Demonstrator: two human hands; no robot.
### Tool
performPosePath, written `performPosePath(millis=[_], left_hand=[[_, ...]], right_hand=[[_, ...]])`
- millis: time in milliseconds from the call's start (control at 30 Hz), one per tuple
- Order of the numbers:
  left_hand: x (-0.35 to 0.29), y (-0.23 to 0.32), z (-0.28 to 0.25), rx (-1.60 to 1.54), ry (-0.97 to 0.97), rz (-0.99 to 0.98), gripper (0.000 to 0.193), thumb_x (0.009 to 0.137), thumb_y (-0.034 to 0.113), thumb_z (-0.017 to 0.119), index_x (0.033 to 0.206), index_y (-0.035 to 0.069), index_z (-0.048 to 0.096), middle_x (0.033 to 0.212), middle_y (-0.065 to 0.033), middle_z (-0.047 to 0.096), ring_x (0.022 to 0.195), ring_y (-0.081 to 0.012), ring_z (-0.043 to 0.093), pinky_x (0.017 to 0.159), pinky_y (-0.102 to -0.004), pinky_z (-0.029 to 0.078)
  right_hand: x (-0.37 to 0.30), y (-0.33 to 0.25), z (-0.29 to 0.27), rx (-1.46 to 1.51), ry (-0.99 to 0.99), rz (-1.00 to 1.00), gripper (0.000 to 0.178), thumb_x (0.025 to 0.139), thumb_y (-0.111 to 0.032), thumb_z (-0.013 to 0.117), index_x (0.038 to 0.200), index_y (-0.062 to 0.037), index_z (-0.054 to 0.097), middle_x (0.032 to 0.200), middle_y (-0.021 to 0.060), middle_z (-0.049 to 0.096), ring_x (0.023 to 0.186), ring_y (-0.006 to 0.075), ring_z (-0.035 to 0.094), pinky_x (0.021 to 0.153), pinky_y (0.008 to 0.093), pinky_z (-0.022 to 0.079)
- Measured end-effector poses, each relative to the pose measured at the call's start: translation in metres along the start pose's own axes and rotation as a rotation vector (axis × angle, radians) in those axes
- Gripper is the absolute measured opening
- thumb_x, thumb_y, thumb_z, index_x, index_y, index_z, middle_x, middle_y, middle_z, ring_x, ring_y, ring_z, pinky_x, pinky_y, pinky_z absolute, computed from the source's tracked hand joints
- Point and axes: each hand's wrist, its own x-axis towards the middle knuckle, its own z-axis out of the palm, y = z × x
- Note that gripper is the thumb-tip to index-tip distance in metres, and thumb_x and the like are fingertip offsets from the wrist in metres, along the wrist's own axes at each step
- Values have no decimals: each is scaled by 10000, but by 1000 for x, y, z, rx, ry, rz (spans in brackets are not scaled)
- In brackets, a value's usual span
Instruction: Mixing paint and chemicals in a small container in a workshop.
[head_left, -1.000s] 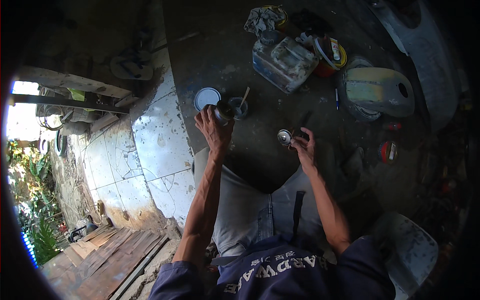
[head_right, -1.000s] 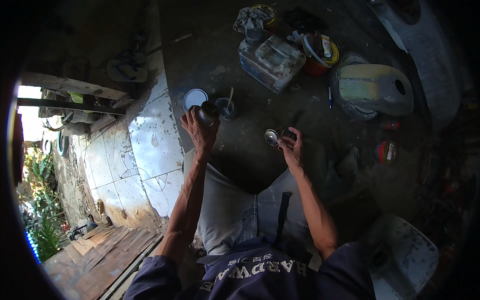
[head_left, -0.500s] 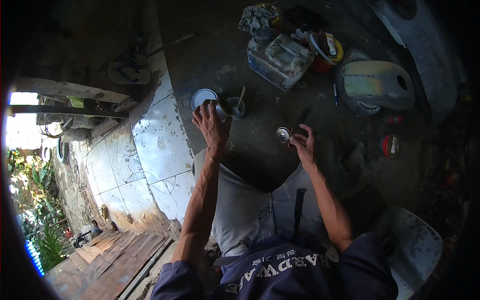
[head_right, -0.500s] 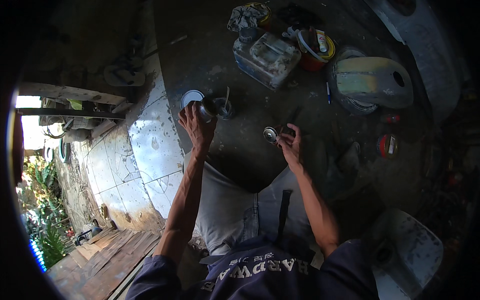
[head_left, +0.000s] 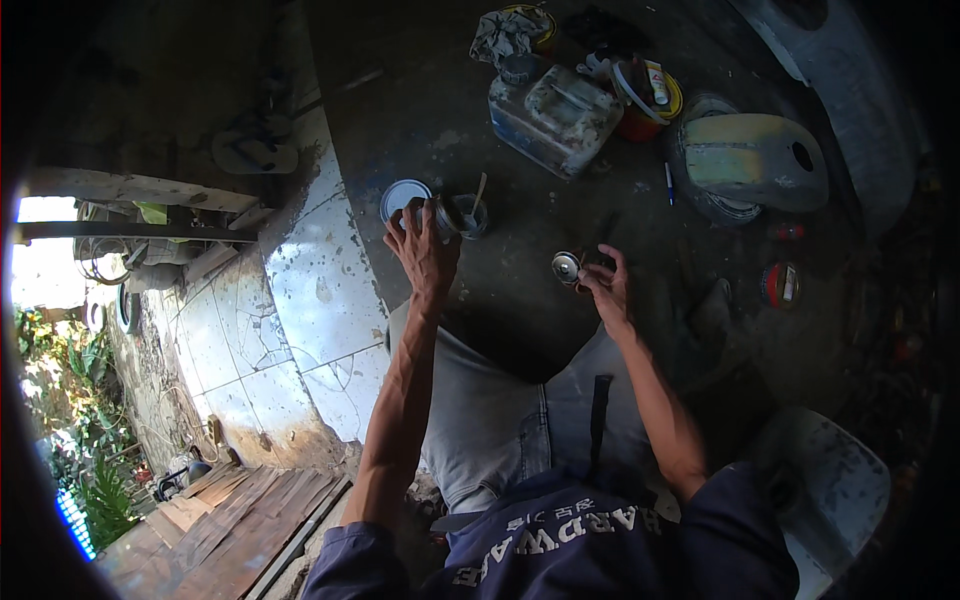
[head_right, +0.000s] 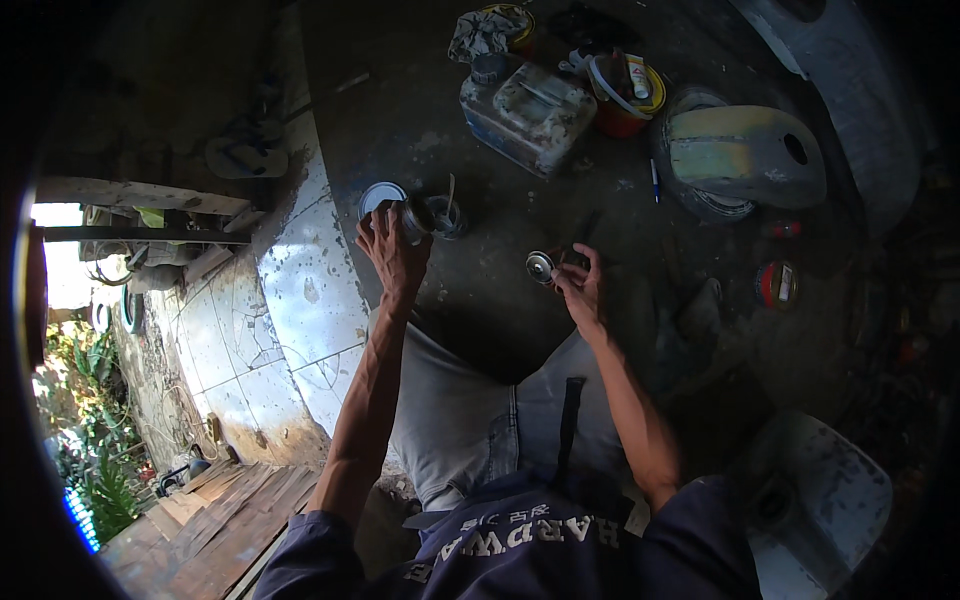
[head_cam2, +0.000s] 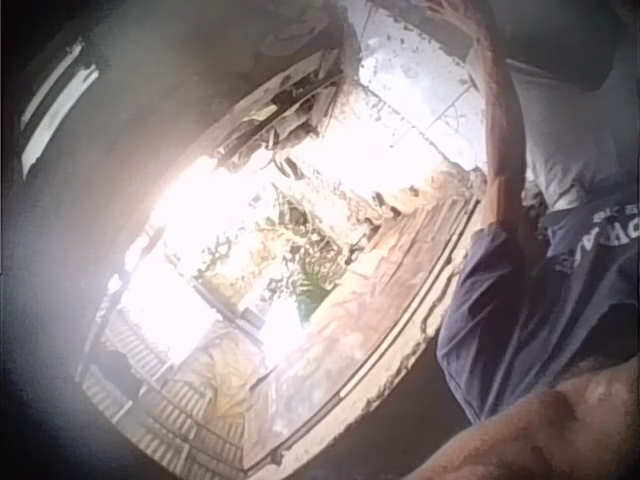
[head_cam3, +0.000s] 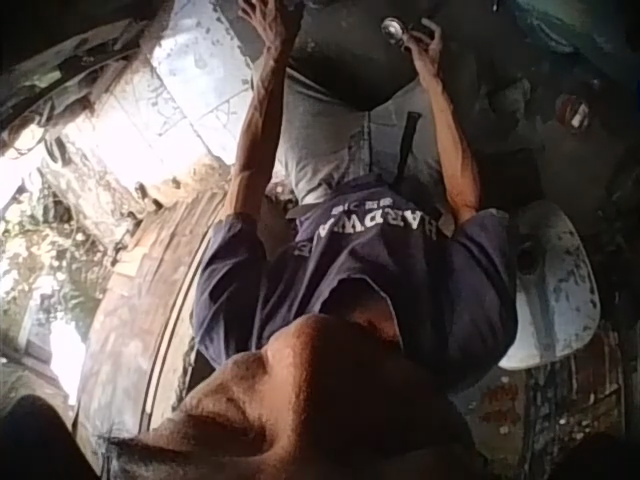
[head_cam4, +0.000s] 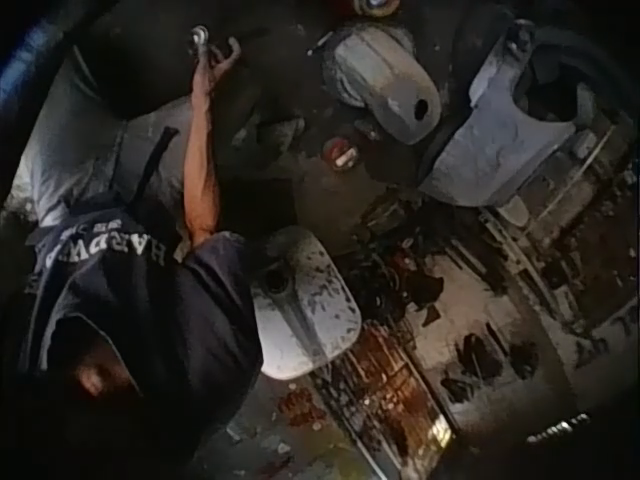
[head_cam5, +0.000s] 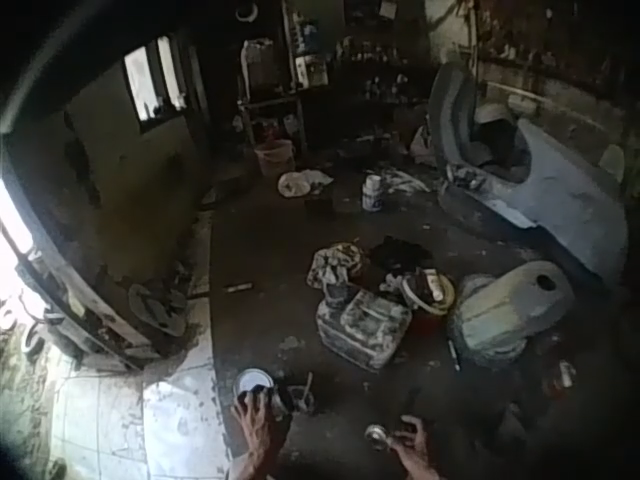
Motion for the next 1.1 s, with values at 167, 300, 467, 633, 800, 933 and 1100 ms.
performPosePath(millis=[167,300,467,633,800,933,1100], left_hand=[[2,4,-3,-16,-4,21,798,646,171,892,1385,152,592,1396,-98,528,1315,-377,423,1041,-558,361],[3,4,-4,-11,-33,10,784,659,182,889,1380,131,584,1404,-117,528,1323,-389,417,1068,-562,342],[4,4,-5,-20,-62,16,769,668,200,888,1365,102,578,1401,-137,531,1323,-402,417,1089,-567,328],[3,3,-4,2,-17,36,773,664,198,892,1362,97,574,1395,-140,530,1312,-403,422,1076,-567,336],[3,3,-4,1,-14,49,786,664,207,896,1369,95,567,1396,-145,528,1304,-408,425,1073,-570,338],[3,3,-4,9,-20,51,789,663,212,900,1369,94,566,1400,-147,524,1303,-412,425,1072,-573,338],[4,3,-4,1,12,50,786,657,194,890,1381,148,587,1390,-106,534,1313,-380,424,1029,-560,361]], right_hand=[[0,-1,0,3,4,-13,661,930,-29,715,1492,-117,379,1058,99,705,930,142,680,825,302,531],[0,0,0,10,-8,-31,662,931,-39,718,1493,-112,377,1053,101,714,926,138,679,819,299,527],[0,0,-1,4,-8,-28,673,927,-50,728,1496,-112,374,1057,102,714,932,135,676,816,298,524],[0,1,-1,8,-5,-37,679,922,-56,737,1496,-116,378,1060,101,711,929,135,672,808,299,520],[0,-1,1,4,7,-31,675,917,-46,738,1489,-122,387,1056,96,707,911,128,664,794,291,518],[-1,-1,2,8,16,-38,669,917,-40,735,1486,-119,391,1038,92,707,906,124,663,783,283,516],[0,0,0,22,1,-50,667,914,-29,731,1483,-120,394,1020,83,703,888,116,654,774,279,515]])
